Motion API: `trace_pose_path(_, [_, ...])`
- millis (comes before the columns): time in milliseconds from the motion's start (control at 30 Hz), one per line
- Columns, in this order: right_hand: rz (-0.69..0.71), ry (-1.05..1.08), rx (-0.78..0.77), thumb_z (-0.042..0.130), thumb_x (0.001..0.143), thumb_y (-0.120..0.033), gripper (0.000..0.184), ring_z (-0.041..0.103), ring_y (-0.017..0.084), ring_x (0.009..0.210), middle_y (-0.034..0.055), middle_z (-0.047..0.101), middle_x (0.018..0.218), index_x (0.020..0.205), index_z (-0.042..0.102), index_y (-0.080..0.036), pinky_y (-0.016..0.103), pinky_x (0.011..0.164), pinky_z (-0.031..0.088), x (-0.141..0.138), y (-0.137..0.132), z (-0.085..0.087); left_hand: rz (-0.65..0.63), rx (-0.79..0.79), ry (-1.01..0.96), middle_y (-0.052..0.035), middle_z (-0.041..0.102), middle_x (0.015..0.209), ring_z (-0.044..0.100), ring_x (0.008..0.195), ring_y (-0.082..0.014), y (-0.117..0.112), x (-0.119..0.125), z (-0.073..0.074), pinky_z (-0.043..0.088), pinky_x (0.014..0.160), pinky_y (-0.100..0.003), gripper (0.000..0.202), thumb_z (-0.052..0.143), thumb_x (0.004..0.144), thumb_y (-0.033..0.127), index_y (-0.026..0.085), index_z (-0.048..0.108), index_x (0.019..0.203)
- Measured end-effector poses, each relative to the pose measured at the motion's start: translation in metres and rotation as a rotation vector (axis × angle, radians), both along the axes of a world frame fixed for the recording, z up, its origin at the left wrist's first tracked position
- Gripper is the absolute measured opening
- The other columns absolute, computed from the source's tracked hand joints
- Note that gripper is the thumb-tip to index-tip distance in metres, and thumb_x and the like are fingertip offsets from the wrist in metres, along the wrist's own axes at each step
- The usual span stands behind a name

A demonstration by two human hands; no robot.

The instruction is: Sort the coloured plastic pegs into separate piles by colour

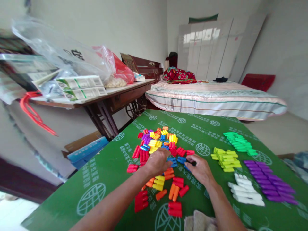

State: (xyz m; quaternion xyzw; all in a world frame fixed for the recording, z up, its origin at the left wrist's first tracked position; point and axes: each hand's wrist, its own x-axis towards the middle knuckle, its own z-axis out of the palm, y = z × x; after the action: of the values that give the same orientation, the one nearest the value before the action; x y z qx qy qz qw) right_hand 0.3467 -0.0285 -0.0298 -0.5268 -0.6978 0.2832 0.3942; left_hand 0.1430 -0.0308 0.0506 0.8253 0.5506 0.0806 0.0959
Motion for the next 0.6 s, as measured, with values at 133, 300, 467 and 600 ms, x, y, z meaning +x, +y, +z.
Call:
trace_pose_path(133, [-0.004, 0.031, -0.009, 0.055, 0.074, -0.029, 0.015, 0.06, 0.017, 0.077, 0.0027, 0.065, 0.081, 0.081, 0.065, -0.019, 0.029, 0.072, 0.046, 0.002, 0.001, -0.001, 0.055, -0.072, 0.144, -0.0151, 0.065, 0.095, 0.058, 0.098, -0.0318, 0.004, 0.034, -0.005, 0.046, 0.084, -0.043, 0.026, 0.06, 0.068, 0.028, 0.016, 0.065, 0.09])
trace_pose_path(300, [-0.004, 0.045, -0.009, 0.053, 0.074, -0.027, 0.015, 0.06, 0.017, 0.075, 0.0021, 0.065, 0.08, 0.08, 0.065, -0.02, 0.029, 0.071, 0.046, 0.002, 0.003, -0.002, 0.105, -0.082, 0.068, -0.0189, 0.064, 0.094, 0.057, 0.098, -0.0347, 0.013, 0.043, -0.016, 0.044, 0.084, -0.046, 0.025, 0.062, 0.06, 0.019, 0.013, 0.065, 0.084])
trace_pose_path(467, [-0.01, 0.064, -0.013, 0.054, 0.074, -0.027, 0.016, 0.06, 0.017, 0.073, 0.0019, 0.066, 0.079, 0.08, 0.067, -0.021, 0.029, 0.07, 0.046, 0.002, 0.004, -0.001, 0.154, -0.112, -0.16, -0.0057, 0.06, 0.065, 0.059, 0.074, -0.0248, 0.022, 0.037, -0.014, 0.045, 0.07, -0.034, 0.012, 0.064, 0.057, 0.027, 0.017, 0.058, 0.059])
trace_pose_path(600, [-0.018, 0.092, -0.003, 0.055, 0.074, -0.031, 0.016, 0.059, 0.017, 0.07, 0.0018, 0.066, 0.076, 0.076, 0.067, -0.02, 0.028, 0.067, 0.045, 0.0, 0.0, 0.006, 0.216, -0.15, -0.456, 0.0012, 0.048, 0.053, 0.052, 0.059, -0.0151, 0.026, 0.033, -0.01, 0.041, 0.056, -0.025, 0.022, 0.062, 0.062, 0.038, 0.017, 0.056, 0.057])
